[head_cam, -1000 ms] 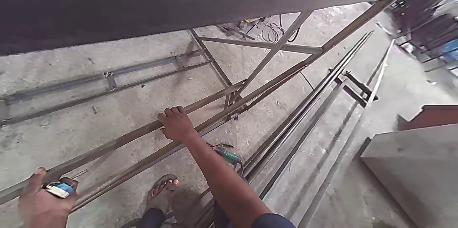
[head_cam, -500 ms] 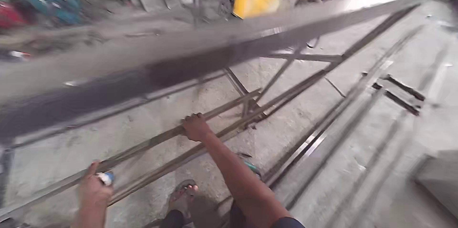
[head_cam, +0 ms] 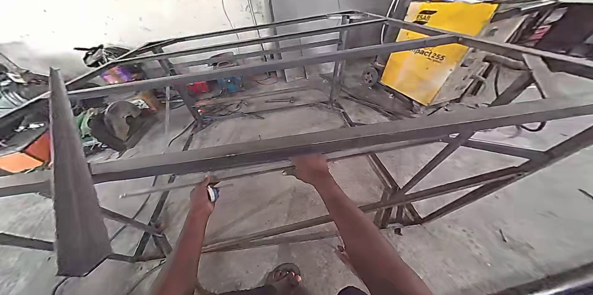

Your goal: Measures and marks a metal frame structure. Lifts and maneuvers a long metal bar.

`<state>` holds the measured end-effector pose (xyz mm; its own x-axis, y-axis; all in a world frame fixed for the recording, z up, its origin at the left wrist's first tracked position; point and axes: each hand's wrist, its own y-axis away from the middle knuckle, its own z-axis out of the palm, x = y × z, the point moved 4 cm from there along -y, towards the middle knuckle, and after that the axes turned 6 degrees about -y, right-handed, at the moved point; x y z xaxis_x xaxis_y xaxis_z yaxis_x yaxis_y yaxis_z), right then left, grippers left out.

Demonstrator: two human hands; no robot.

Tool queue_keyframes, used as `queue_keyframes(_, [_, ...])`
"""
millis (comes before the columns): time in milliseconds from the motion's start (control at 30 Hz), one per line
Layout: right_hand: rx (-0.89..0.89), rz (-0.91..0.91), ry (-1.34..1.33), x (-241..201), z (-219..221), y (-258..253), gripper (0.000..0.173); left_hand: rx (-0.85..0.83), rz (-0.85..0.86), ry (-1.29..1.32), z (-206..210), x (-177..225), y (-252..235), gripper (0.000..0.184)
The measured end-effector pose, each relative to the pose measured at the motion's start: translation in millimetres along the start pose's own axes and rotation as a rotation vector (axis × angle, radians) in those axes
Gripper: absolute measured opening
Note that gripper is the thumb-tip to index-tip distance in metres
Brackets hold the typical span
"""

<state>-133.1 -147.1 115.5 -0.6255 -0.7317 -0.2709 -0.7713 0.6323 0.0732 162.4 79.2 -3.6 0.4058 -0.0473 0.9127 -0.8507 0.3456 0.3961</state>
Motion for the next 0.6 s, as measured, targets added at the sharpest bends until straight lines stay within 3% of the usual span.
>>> queue_keyframes(167, [-0.017,0.029,-0.060,-5,27,5,0.061,0.019,0.083,0.020,2,33,-20,0.028])
queue_keyframes(267, [0.036,0.017,-0.094,-6,51,0,0.059,0.000,0.107,0.014,0,35,-24,0.018])
queue_keyframes(400, [0.039,0.150,-0.242,-9,72,-3,0.057,-0.005,0.130,-0.100,2,25,-18,0.016])
queue_keyframes(500, [-0.100,0.121,-0.328,-4,79,-6,0.046,-0.121,0.073,-0.252,-9,17,6,0.041])
queue_keyframes(600, [-0.298,0.090,-0.303,-18,50,-2,0.055,-0.150,-0.045,-0.501,-35,-11,37,0.047])
